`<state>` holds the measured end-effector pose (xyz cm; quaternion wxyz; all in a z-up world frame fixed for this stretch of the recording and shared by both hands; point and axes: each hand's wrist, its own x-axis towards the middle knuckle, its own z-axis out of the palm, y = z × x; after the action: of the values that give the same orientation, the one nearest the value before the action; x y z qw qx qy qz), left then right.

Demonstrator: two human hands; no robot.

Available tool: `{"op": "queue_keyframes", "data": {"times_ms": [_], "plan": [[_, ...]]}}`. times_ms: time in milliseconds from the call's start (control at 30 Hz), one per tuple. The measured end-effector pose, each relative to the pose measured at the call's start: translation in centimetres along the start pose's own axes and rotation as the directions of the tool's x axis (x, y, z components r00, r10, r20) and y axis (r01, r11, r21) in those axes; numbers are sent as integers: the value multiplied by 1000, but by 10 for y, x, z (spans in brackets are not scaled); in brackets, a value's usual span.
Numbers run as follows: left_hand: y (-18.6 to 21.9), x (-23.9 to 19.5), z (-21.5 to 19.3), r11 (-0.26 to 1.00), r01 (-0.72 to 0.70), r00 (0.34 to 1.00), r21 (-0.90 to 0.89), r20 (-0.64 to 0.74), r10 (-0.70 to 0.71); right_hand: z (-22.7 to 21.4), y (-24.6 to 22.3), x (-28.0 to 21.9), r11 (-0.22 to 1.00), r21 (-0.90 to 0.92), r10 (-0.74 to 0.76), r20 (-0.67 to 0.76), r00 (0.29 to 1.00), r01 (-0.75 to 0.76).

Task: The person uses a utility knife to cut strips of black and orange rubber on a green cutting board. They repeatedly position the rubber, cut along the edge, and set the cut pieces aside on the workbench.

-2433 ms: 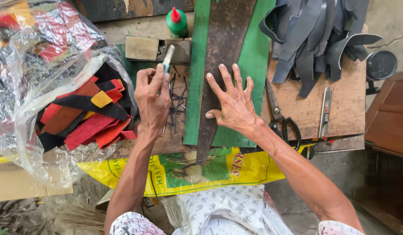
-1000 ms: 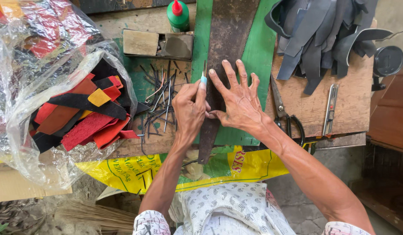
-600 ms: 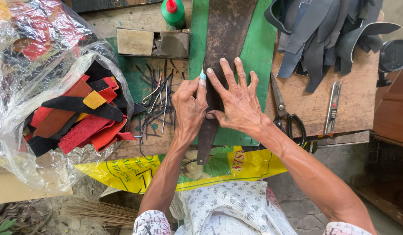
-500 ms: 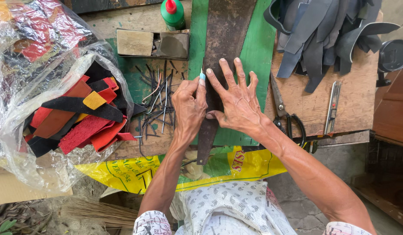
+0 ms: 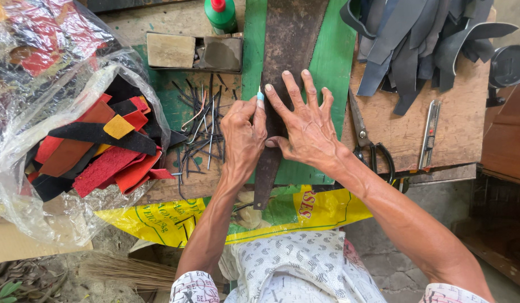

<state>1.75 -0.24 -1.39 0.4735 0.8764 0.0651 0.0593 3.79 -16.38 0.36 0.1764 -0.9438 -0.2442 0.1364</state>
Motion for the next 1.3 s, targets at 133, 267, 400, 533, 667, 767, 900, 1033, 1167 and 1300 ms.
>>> {"op": "queue_keyframes", "data": {"times_ms": [133, 267, 400, 533, 667, 767, 900, 1033, 1167, 1300], "plan": [[-5, 0, 4, 997, -61, 998, 39, 1, 61, 0, 0, 2, 1000, -14, 4, 27, 1000, -4], [-7, -2, 4, 997, -67, 997, 30, 27, 66, 0, -1, 4, 999, -40, -2, 43, 999, 4], [-6, -3, 3, 998, -50, 998, 25, 36, 49, -2, -1, 6, 999, -51, 0, 53, 999, 2], [-8, -5, 3, 996, -89, 995, 21, 35, 89, 0, -3, 4, 996, -85, 3, 59, 998, 2], [-7, -11, 1, 995, -79, 996, 56, 43, 76, -1, -3, 6, 996, -84, 6, 62, 998, -1], [-4, -31, -5, 994, -75, 996, 80, 45, 71, -1, -4, 5, 997, -79, -8, 45, 999, 11], [2, -64, -15, 1000, -22, 999, 19, 35, 21, -3, -6, 5, 997, -82, -1, 72, 997, 7], [2, -76, -19, 999, -10, 999, 36, 49, 8, -7, -11, 7, 997, -75, 25, 144, 989, -15], [-2, -72, -16, 1000, -22, 998, 15, 61, 21, -5, -15, 8, 995, -96, 36, 155, 987, -21], [0, -90, -24, 999, -48, 998, 25, 48, 47, -1, -16, 9, 993, -114, 29, 170, 985, -10]]}}
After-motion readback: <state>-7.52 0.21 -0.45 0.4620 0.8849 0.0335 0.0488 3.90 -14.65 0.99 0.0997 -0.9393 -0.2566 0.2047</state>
